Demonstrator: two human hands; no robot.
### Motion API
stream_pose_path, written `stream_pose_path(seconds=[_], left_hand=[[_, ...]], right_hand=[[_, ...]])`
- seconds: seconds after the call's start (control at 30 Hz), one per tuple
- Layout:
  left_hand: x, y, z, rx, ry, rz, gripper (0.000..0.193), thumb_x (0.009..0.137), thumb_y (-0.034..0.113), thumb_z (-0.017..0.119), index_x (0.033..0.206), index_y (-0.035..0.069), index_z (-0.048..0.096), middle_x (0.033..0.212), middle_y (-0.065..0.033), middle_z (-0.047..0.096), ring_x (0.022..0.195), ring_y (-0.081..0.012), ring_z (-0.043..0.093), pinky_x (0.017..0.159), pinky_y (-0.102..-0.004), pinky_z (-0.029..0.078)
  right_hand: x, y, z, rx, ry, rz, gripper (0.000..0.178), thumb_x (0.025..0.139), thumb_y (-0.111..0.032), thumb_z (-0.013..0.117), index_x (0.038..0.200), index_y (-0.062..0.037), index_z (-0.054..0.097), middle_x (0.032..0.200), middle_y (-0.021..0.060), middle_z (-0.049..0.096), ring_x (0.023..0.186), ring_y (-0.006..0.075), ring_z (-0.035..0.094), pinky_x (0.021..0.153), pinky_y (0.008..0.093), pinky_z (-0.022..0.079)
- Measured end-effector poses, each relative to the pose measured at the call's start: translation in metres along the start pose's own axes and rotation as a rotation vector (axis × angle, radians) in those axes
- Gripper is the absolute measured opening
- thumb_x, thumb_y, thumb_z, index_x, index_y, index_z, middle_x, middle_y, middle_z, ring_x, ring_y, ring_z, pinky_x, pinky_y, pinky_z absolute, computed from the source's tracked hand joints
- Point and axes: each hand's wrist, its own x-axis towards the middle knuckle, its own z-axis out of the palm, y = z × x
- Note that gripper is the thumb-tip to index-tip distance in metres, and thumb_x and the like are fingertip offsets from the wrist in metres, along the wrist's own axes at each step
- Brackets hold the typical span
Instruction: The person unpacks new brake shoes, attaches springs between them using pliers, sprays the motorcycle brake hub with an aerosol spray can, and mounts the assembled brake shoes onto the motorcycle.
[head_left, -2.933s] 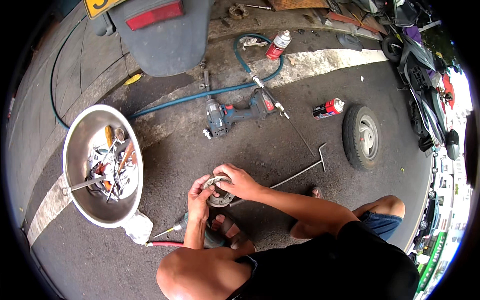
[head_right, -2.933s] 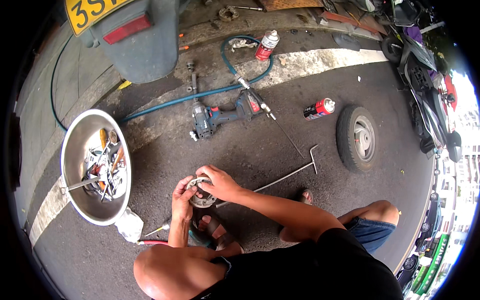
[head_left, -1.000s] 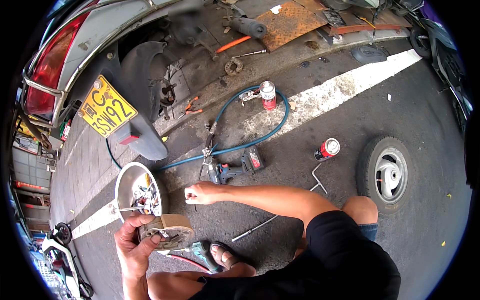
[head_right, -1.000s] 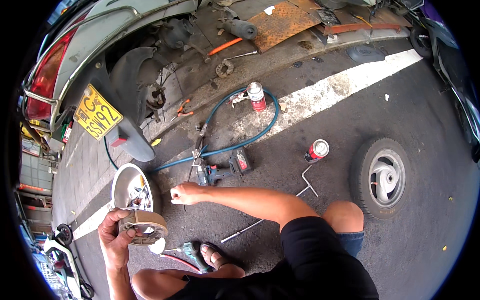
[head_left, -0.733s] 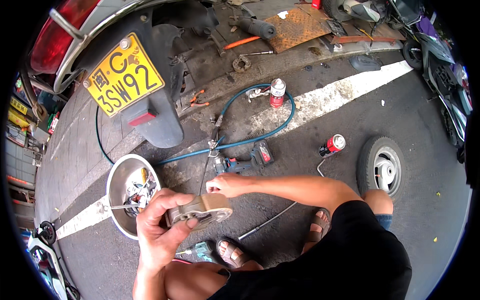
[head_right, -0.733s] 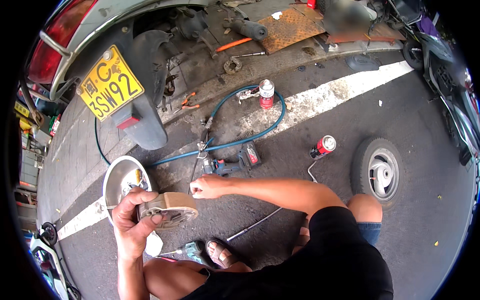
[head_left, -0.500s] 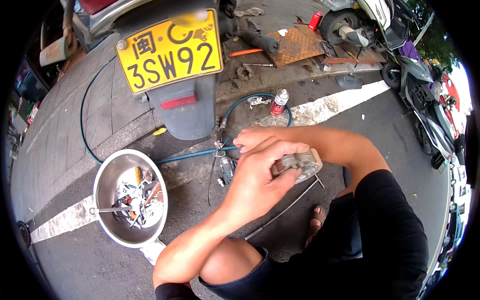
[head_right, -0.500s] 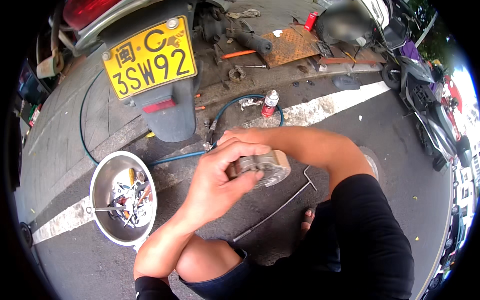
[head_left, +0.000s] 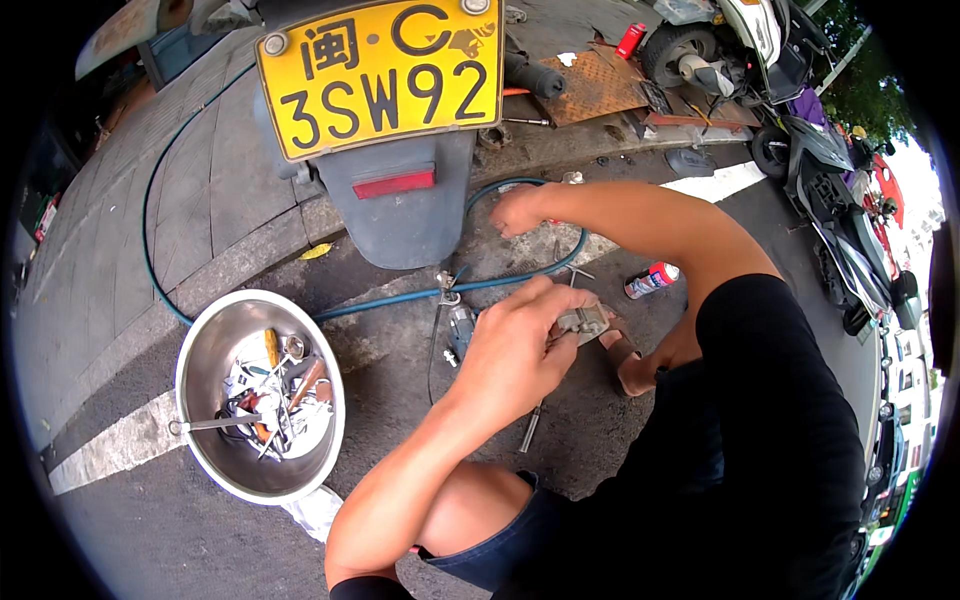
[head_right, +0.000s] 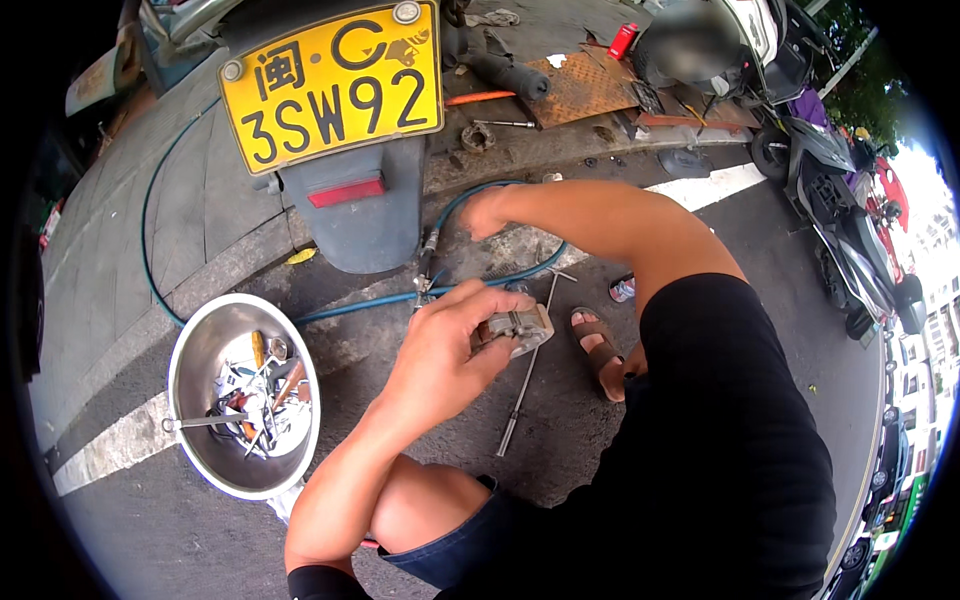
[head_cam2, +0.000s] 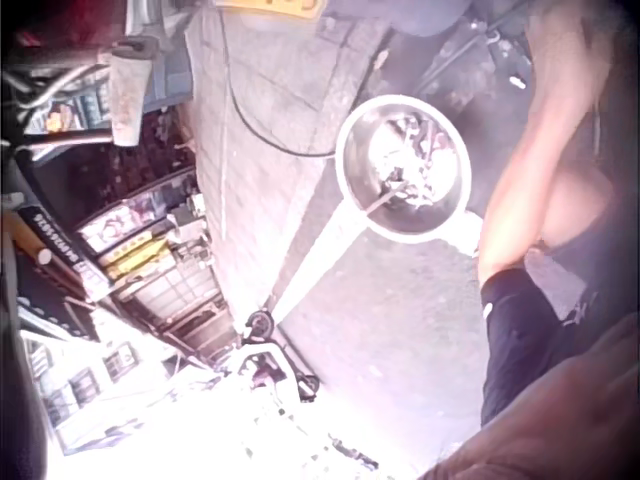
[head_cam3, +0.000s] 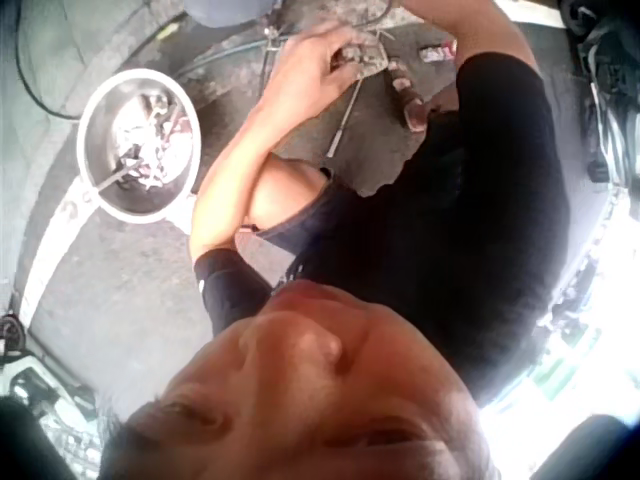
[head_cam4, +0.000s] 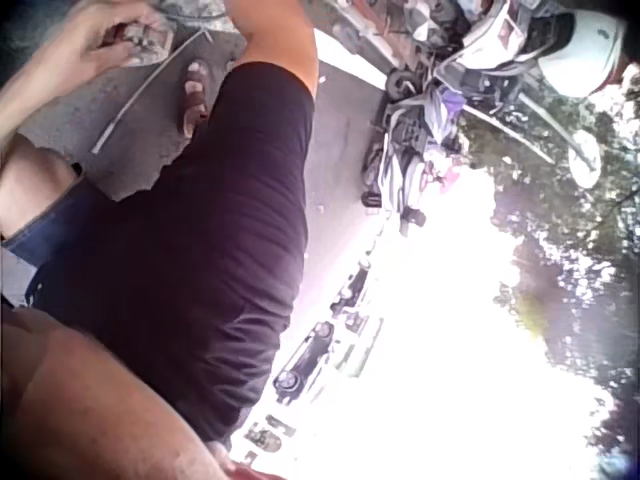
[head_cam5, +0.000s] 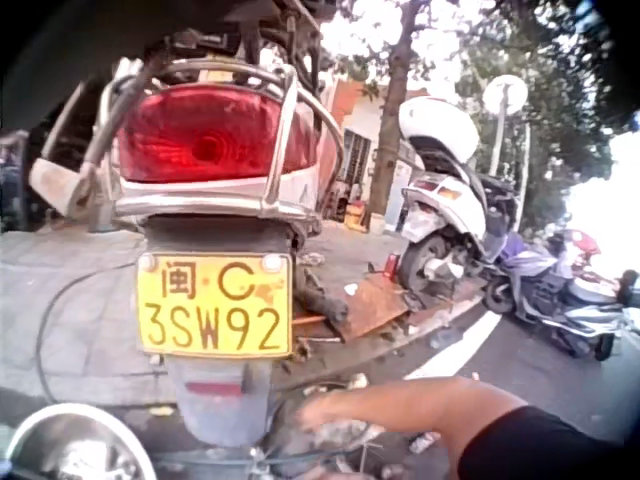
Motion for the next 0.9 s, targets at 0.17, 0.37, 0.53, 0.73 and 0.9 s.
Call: stream_pose_path(seconds=[0.17, 0.37, 0.53, 0.73, 0.9], left_hand=[[-0.015, 0.003, -0.01, 0.072, 0.005, -0.291, 0.039, 0.073, -0.007, 0.066, 0.11, 0.004, 0.067, 0.084, -0.0091, 0.059, 0.068, -0.0185, 0.058, 0.064, -0.0299, 0.047], [-0.016, 0.011, -0.003, 0.114, 0.212, -0.595, 0.033, 0.074, -0.009, 0.067, 0.105, -0.001, 0.067, 0.084, -0.0041, 0.06, 0.072, -0.0096, 0.057, 0.064, -0.0239, 0.046], [0.009, 0.014, 0.013, 0.191, 0.41, -0.735, 0.029, 0.076, -0.01, 0.064, 0.104, -0.003, 0.063, 0.087, -0.0031, 0.062, 0.079, -0.0082, 0.057, 0.073, -0.0231, 0.047], [0.042, 0.029, 0.041, 0.349, 0.602, -0.856, 0.027, 0.074, -0.007, 0.065, 0.101, -0.002, 0.063, 0.087, -0.0025, 0.061, 0.08, -0.01, 0.057, 0.074, -0.0238, 0.046], [0.041, 0.043, 0.086, 0.362, 0.709, -1.057, 0.031, 0.074, 0.003, 0.072, 0.104, -0.001, 0.064, 0.091, -0.0055, 0.067, 0.083, -0.0111, 0.061, 0.081, -0.0257, 0.049]], right_hand=[[0.037, -0.004, 0.015, 0.052, -0.086, -0.028, 0.037, 0.083, -0.03, 0.062, 0.11, -0.0052, 0.067, 0.112, 0.0178, 0.067, 0.108, 0.0353, 0.062, 0.087, 0.0479, 0.051], [0.063, 0.027, 0.054, 0.156, 0.165, -0.116, 0.031, 0.085, -0.022, 0.058, 0.114, -0.0088, 0.062, 0.124, 0.0147, 0.055, 0.121, 0.0346, 0.051, 0.096, 0.0485, 0.045], [0.118, 0.057, 0.079, 0.192, 0.294, -0.199, 0.029, 0.086, -0.017, 0.055, 0.113, -0.0068, 0.061, 0.123, 0.0159, 0.055, 0.123, 0.0347, 0.05, 0.099, 0.0472, 0.044], [0.177, 0.063, 0.088, 0.355, 0.495, -0.217, 0.031, 0.088, -0.02, 0.055, 0.114, -0.0047, 0.06, 0.123, 0.0178, 0.056, 0.116, 0.0325, 0.057, 0.094, 0.0468, 0.047], [0.211, 0.052, 0.102, 0.431, 0.639, -0.063, 0.03, 0.09, -0.021, 0.053, 0.114, -0.0063, 0.06, 0.119, 0.016, 0.062, 0.11, 0.0312, 0.061, 0.088, 0.0445, 0.05]])
